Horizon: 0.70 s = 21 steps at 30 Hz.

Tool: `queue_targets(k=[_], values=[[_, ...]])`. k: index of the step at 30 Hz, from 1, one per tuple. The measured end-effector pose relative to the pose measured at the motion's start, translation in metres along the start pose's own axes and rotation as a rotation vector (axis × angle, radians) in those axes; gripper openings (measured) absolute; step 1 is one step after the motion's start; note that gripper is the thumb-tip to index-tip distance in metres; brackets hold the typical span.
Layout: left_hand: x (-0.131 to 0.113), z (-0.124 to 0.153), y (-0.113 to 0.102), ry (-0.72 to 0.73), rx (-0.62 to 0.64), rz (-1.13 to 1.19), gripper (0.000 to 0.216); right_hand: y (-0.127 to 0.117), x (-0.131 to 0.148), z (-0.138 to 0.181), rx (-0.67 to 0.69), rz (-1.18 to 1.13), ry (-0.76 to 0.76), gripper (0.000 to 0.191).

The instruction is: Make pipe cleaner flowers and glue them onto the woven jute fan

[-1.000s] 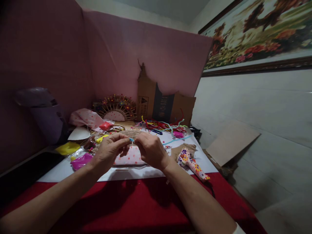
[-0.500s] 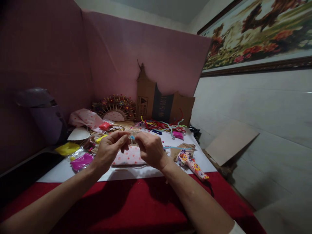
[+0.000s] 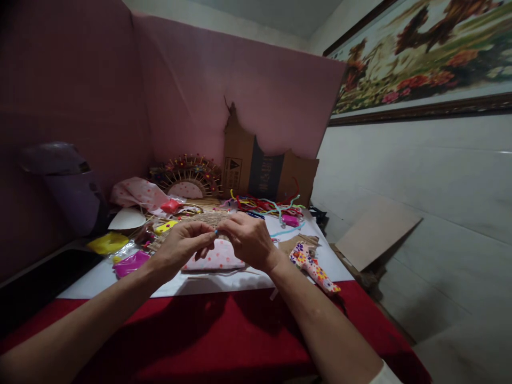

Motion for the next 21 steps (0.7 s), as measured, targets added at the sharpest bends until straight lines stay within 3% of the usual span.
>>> queue_targets(k=[3, 13, 21], values=[[0.000, 0.000, 0.000, 0.019, -0.008, 0.041, 0.020, 0.000, 0.000, 0.001, 0.016, 0.029, -0.003, 0.017], [0.003, 0.004, -0.001, 0.059, -0.209, 0.213, 0.015, 0.005, 0.015, -0.002, 0.011, -0.128, 0.013, 0.018], [0.010, 0.005, 0.001, 0.028, -0.225, 0.359, 0.013, 0.012, 0.015, 0.000, -0.033, -0.153, 0.075, 0.016]])
Point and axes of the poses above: each hand's wrist, its own z-axis away from the middle knuckle, its own y-axis out of the palm, x = y × z, the point moved 5 cm from there along -z, towards the middle knuckle, and after that the axes turned 5 degrees about -z, right-handed, at the moved point
